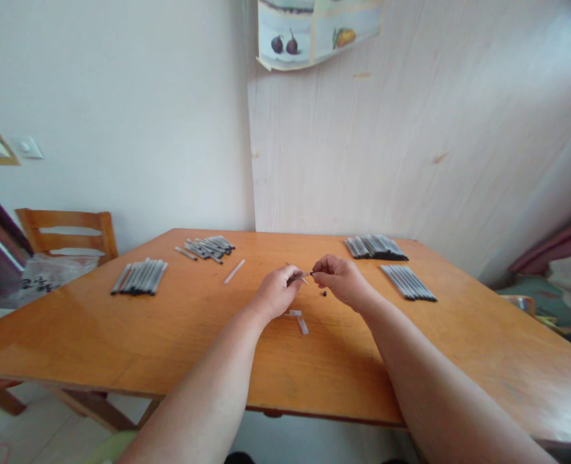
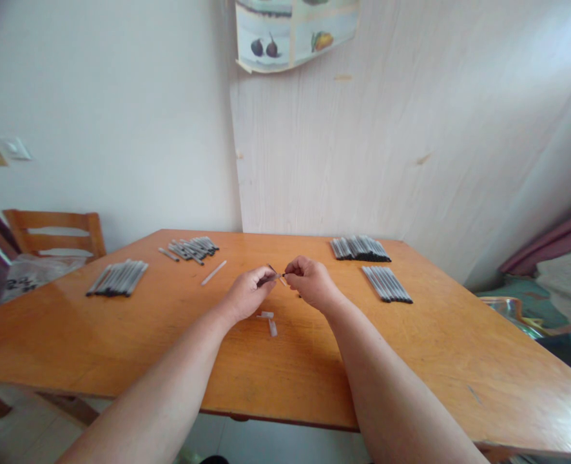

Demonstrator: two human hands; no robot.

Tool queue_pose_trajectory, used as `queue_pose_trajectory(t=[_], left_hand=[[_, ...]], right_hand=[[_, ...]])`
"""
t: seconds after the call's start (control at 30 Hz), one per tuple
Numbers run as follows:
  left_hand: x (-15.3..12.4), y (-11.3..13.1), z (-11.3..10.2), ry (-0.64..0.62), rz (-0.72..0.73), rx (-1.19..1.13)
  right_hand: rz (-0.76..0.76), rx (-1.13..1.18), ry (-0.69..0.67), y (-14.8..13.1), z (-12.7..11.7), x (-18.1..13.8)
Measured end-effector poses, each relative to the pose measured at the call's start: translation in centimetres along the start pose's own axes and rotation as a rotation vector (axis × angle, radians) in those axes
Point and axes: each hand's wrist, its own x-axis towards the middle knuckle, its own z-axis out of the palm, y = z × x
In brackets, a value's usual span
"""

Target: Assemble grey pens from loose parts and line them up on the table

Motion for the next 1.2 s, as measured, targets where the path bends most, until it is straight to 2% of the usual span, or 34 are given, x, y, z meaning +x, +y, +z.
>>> queue_pose_trajectory(t=[0.4,0.77,1.2], left_hand=[[-0.17,0.37,-0.03,-0.028,0.04,0.01],[-0.22,0.21,0.04,-0.062,0.029,-0.001],[-0.23,0.08,0.05,-0.04,0.031,-0.042]], right_hand=[[0.027,-0.002,-0.016,-0.25,0.02,-0.11],[-0.018,-0.019,-0.031,0.26,0.14,0.04],[0.053,0.207,-0.1,0.38,-0.31,-0.04]])
